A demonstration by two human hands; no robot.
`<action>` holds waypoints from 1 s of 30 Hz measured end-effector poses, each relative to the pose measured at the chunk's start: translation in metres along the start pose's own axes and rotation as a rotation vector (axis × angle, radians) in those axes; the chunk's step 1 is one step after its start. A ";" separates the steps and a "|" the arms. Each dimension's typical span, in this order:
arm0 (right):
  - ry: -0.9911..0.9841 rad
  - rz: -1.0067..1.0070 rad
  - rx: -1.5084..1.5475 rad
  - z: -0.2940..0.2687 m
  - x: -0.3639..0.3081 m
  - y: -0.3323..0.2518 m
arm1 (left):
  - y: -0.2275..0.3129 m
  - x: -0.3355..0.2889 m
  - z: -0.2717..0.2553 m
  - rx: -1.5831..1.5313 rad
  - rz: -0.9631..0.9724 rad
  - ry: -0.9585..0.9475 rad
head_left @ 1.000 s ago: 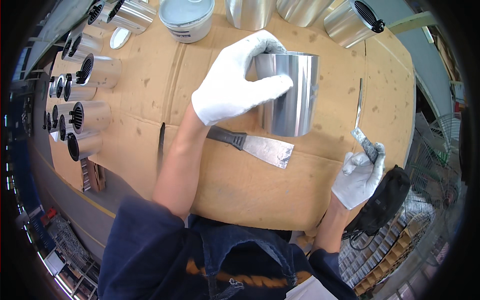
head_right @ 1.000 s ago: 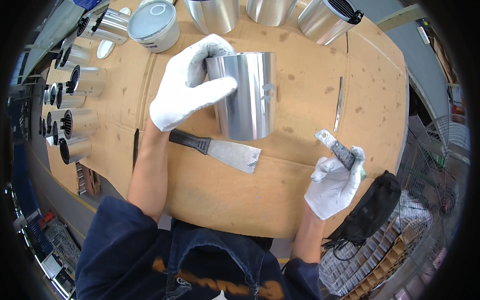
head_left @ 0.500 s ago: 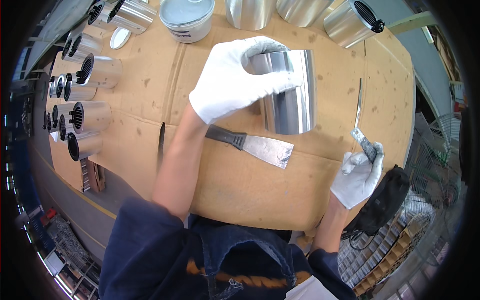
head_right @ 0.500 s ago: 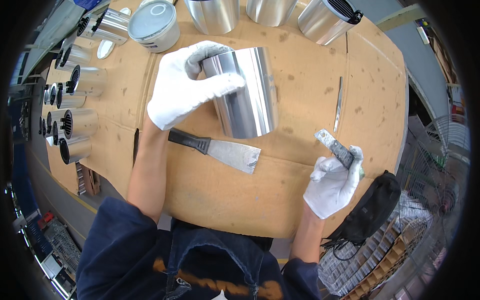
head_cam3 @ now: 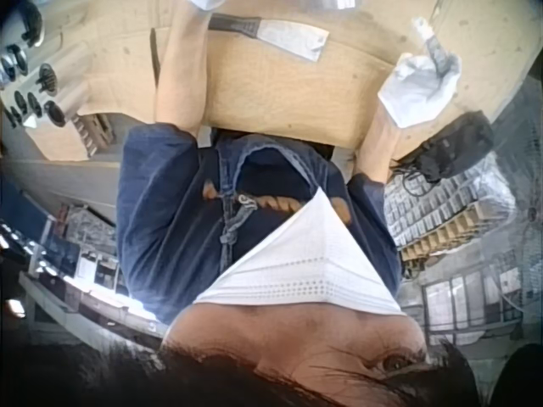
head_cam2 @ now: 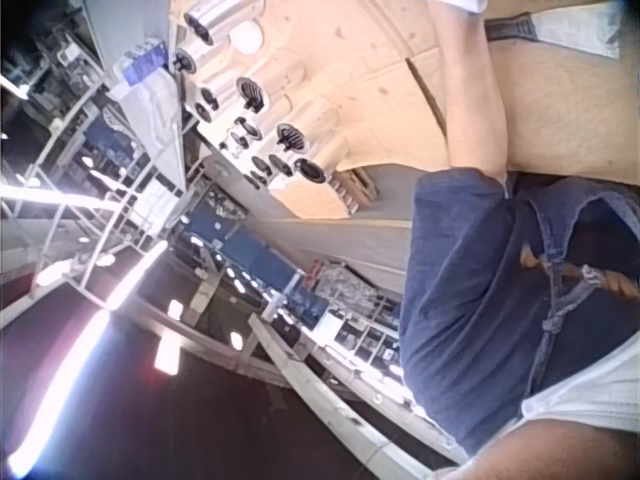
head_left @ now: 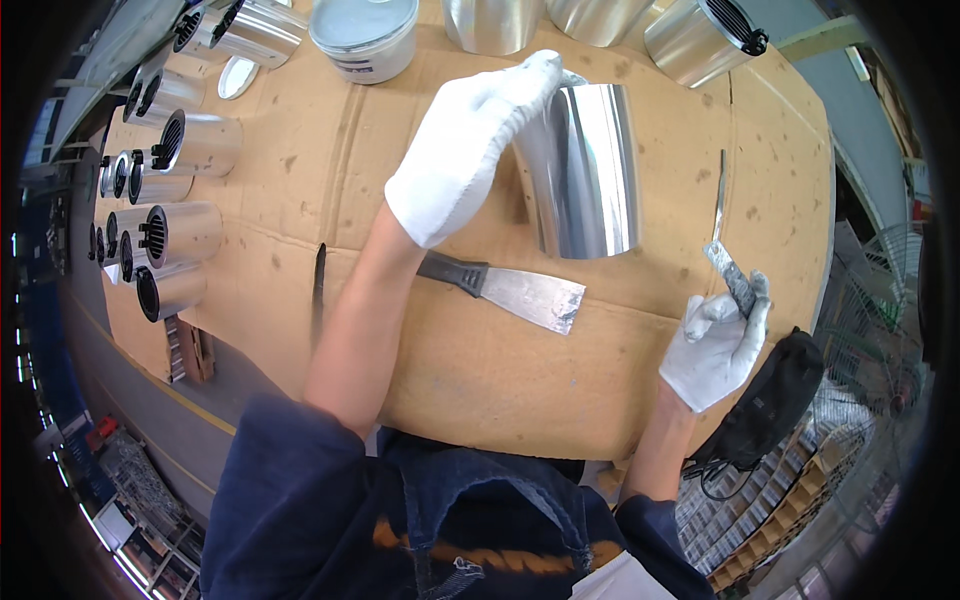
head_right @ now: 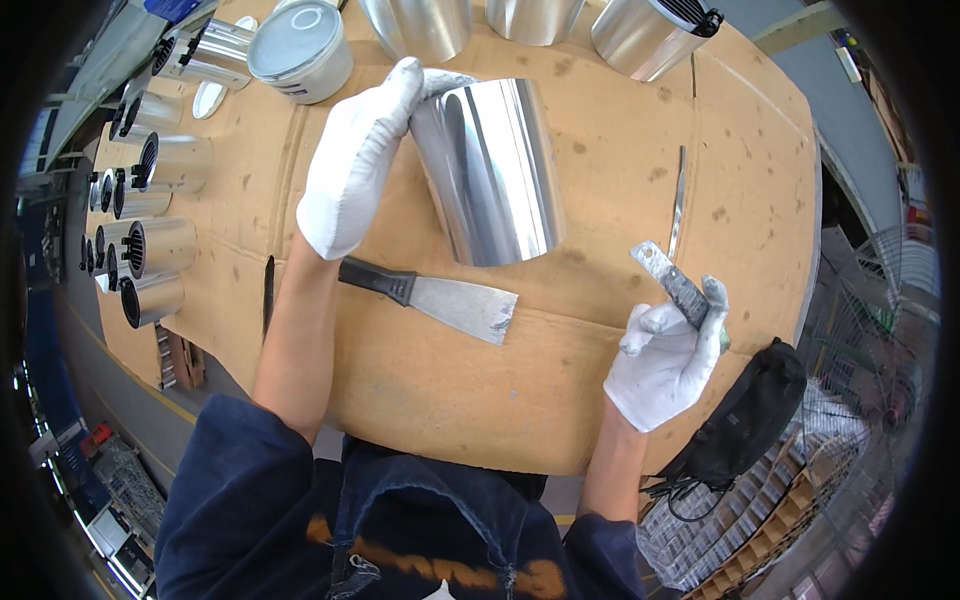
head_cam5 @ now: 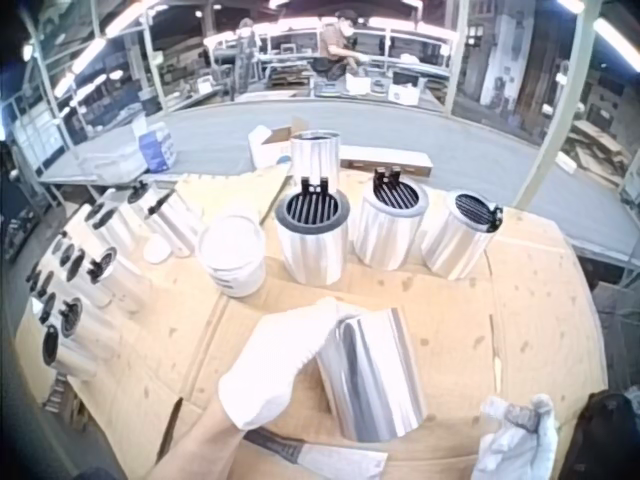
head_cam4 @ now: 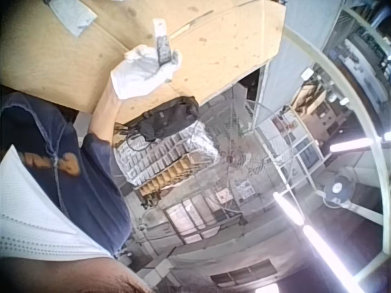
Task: The person applies putty to the exterior of a metal cylinder using a putty knife.
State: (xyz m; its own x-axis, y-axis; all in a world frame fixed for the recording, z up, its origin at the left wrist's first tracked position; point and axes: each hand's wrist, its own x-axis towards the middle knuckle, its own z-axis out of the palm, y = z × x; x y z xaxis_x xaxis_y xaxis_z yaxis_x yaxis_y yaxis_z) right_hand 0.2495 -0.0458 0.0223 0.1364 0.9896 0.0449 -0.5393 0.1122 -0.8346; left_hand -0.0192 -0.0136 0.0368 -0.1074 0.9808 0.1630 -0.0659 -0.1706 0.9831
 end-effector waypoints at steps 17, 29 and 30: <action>-0.103 0.033 0.207 0.039 0.048 0.017 | 0.020 0.007 0.024 0.426 0.029 -0.071; -0.158 0.063 0.137 0.039 0.039 0.018 | 0.012 0.005 0.031 0.211 -0.042 0.050; -0.109 0.094 0.095 0.040 0.034 0.017 | 0.011 0.005 0.030 0.218 -0.004 0.050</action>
State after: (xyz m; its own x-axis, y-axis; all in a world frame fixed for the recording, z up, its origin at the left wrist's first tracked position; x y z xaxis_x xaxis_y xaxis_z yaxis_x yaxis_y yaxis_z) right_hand 0.2117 -0.0066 0.0312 -0.0064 0.9994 0.0330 -0.6225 0.0219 -0.7823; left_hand 0.0089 -0.0078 0.0512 -0.1572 0.9746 0.1597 0.1494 -0.1364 0.9793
